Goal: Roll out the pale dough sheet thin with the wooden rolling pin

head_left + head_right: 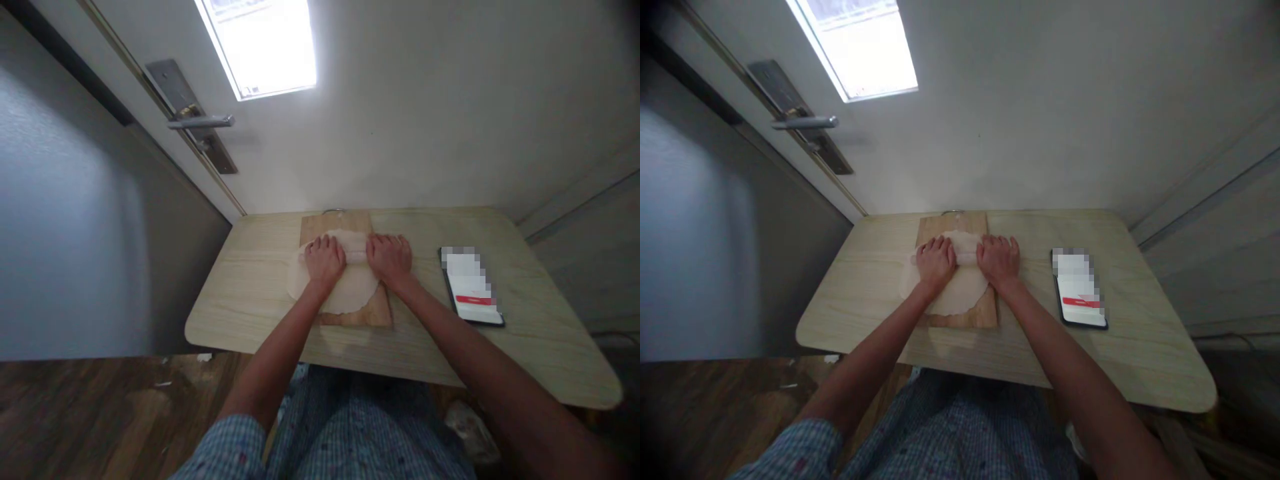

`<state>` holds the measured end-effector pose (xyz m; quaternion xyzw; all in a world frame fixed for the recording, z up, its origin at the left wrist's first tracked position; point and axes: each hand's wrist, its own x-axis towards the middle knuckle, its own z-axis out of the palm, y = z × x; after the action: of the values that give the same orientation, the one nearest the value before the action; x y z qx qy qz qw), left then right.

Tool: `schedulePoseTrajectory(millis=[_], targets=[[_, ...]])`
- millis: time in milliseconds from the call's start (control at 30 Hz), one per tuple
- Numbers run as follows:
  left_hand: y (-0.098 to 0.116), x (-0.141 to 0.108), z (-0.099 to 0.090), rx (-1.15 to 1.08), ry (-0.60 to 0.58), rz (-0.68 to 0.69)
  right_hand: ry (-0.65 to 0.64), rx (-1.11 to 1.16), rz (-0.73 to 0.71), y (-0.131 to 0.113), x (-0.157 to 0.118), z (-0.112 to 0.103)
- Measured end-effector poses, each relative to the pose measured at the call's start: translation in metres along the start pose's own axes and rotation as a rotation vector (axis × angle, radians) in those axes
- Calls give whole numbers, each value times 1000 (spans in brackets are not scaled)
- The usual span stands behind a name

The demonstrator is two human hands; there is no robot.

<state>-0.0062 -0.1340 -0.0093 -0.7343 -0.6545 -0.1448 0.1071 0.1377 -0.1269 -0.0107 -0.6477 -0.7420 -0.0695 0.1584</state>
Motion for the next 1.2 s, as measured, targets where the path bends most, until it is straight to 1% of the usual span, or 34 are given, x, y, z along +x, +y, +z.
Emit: schedulePoseTrajectory(millis=[133,267,367,500,633,733,933,1033,1200], targets=[[2,-12,-2,25,0,-15,30,25,-4,-2,-13,2],[5,-19,-3,25,-6,-45,60,35,17,-4,-20,2],[6,-19,-3,18,-1,-66,65,40,32,-7,-20,2],[6,-13,-2,4,4,-78,84,35,62,-11,-14,5],[5,-2,1,-19,-18,-84,64,28,64,-12,-3,8],[5,9,4,-47,-50,-86,11,34,68,-11,9,8],[4,40,10,-103,-97,-122,-140,48,88,-9,39,4],[4,56,11,-116,-143,-148,-179,55,85,-9,54,4],[3,77,15,-111,-179,-168,-225,64,88,-7,71,7]])
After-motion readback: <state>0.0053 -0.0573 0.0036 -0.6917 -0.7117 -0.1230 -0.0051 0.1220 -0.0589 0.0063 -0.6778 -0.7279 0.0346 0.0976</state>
